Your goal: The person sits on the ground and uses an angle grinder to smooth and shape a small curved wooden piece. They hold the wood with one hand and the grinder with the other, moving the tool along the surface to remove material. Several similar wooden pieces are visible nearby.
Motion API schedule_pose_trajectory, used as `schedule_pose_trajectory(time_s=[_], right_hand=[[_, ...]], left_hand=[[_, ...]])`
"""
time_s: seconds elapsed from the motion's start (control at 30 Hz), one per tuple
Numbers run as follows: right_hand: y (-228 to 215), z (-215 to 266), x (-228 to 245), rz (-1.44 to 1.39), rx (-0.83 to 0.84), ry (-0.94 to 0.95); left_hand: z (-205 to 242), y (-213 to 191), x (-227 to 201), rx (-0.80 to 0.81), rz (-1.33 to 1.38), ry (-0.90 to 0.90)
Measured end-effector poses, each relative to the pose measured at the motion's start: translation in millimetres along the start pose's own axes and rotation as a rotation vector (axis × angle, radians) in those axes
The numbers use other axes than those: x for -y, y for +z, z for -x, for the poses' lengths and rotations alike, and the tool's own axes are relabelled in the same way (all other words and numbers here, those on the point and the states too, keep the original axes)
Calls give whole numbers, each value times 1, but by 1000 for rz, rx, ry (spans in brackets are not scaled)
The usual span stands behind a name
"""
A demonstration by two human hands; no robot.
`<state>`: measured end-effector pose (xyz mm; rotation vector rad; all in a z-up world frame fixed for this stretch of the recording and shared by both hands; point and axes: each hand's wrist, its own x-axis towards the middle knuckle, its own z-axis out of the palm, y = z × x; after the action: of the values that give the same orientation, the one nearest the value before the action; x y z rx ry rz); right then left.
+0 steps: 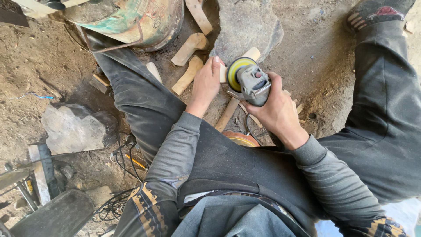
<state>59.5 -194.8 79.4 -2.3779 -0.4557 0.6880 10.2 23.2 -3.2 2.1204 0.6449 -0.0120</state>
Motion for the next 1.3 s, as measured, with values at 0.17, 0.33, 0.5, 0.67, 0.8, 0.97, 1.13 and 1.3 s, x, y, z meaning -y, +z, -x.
schedule_pose_trajectory(time_s=[0.17,0.33,0.5,0.67,0.8,0.97,1.13,1.3], right_hand=[[-6,-11,-19,-15,-38,76],[-15,-34,-45,-27,-133,117],[-26,-42,-55,-71,-245,44],[-20,-24,-42,-106,-178,28],[-15,-12,-20,-91,-60,46],[-5,-3,-3,1,4,27],[-10,-11,-12,8,-37,40],[-13,-25,-23,58,-92,75]], left_hand=[[-1,-1,1,-8,3,33],[-4,-6,-1,21,-16,77],[3,-13,-13,-10,-84,151],[11,-10,-16,-131,-59,239],[11,-1,-16,-174,-73,198],[8,3,-13,-166,-191,148],[6,0,-13,-159,-215,186],[6,-1,-12,-153,-222,248]])
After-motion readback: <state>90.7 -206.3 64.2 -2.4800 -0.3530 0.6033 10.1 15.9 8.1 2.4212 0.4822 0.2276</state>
